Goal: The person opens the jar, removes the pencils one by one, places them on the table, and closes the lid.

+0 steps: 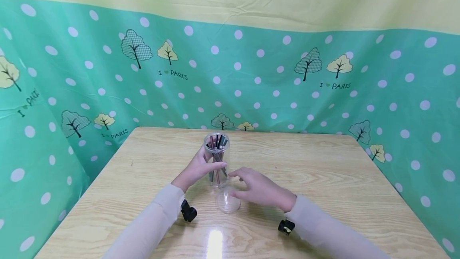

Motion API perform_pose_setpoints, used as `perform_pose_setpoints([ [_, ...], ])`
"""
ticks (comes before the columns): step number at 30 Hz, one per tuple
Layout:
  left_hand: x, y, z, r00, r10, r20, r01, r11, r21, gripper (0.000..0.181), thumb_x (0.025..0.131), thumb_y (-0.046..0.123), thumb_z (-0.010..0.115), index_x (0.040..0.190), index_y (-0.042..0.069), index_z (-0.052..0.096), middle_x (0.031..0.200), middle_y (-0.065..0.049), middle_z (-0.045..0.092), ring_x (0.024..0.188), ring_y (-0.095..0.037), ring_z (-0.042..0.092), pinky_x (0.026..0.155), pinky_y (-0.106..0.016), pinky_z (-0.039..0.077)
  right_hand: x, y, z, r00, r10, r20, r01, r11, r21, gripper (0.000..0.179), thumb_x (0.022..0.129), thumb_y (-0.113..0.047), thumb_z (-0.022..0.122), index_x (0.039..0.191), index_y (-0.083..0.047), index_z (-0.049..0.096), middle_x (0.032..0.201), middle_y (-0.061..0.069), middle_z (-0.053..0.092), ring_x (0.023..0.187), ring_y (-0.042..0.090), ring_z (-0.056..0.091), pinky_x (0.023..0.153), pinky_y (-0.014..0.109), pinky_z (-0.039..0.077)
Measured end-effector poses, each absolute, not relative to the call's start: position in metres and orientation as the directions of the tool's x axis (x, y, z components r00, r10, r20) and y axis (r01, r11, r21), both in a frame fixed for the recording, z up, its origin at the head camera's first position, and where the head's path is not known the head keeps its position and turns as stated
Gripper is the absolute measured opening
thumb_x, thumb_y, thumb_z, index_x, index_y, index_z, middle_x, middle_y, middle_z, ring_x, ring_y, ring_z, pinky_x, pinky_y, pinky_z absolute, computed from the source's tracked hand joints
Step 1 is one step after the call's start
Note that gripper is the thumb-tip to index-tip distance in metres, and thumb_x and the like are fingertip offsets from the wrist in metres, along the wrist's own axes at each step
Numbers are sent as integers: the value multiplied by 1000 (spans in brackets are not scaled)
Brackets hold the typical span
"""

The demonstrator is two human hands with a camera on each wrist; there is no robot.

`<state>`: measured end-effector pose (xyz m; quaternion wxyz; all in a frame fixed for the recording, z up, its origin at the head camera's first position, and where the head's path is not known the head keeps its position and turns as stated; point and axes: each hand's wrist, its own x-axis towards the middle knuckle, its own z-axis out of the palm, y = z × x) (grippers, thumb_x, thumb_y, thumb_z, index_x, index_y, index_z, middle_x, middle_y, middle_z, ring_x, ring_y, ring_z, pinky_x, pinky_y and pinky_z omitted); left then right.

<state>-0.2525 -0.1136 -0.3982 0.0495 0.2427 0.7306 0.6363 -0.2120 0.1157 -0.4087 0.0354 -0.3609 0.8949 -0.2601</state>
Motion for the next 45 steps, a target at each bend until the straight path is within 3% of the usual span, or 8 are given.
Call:
perform_pose_setpoints([
  [10,-253,-114,-400,-875,419,244,294,59,954,83,79,14,72,144,26,22,139,3,41,130,-15,31,107,-45,17,-217,115,-391,-702,-634,324,-707,564,-427,38,85,-34,63,117,-13,58,112,-3,60,93,9,56,80,26,48],
  [22,-253,-114,-399,-880,418,225,279,73,957,84,78,19,74,143,29,22,140,4,39,130,-12,29,107,-47,13,-220,113,-369,-635,-588,501,-773,497,-395,20,86,-26,63,103,-15,63,100,-7,63,86,8,57,75,20,47],
  [28,-260,-114,-409,-876,417,242,284,40,958,85,77,14,74,143,30,22,140,2,38,131,-15,28,107,-48,13,-224,111,-358,-583,-557,592,-811,450,-374,21,85,-22,64,102,-9,63,100,0,64,84,9,56,74,23,48],
  [31,-266,-115,-417,-879,411,243,284,41,958,85,78,14,74,142,34,22,140,5,40,130,-14,29,107,-48,14,-225,110,-353,-562,-551,617,-823,445,-352,20,85,-22,64,103,-11,63,100,-3,62,84,7,55,73,20,47],
  [36,-270,-114,-423,-867,419,270,311,31,950,83,79,10,71,141,36,22,138,7,42,130,-12,31,106,-49,16,-225,106,-348,-552,-541,634,-827,450,-336,21,85,-23,64,104,-14,62,100,-10,58,84,8,54,70,17,46],
  [45,-271,-115,-424,-859,421,291,320,-2,947,82,79,12,72,142,35,23,138,7,41,130,-14,30,106,-50,15,-231,96,-343,-532,-548,645,-841,433,-325,29,84,-22,66,111,-12,61,107,-3,54,89,10,52,76,20,45],
])
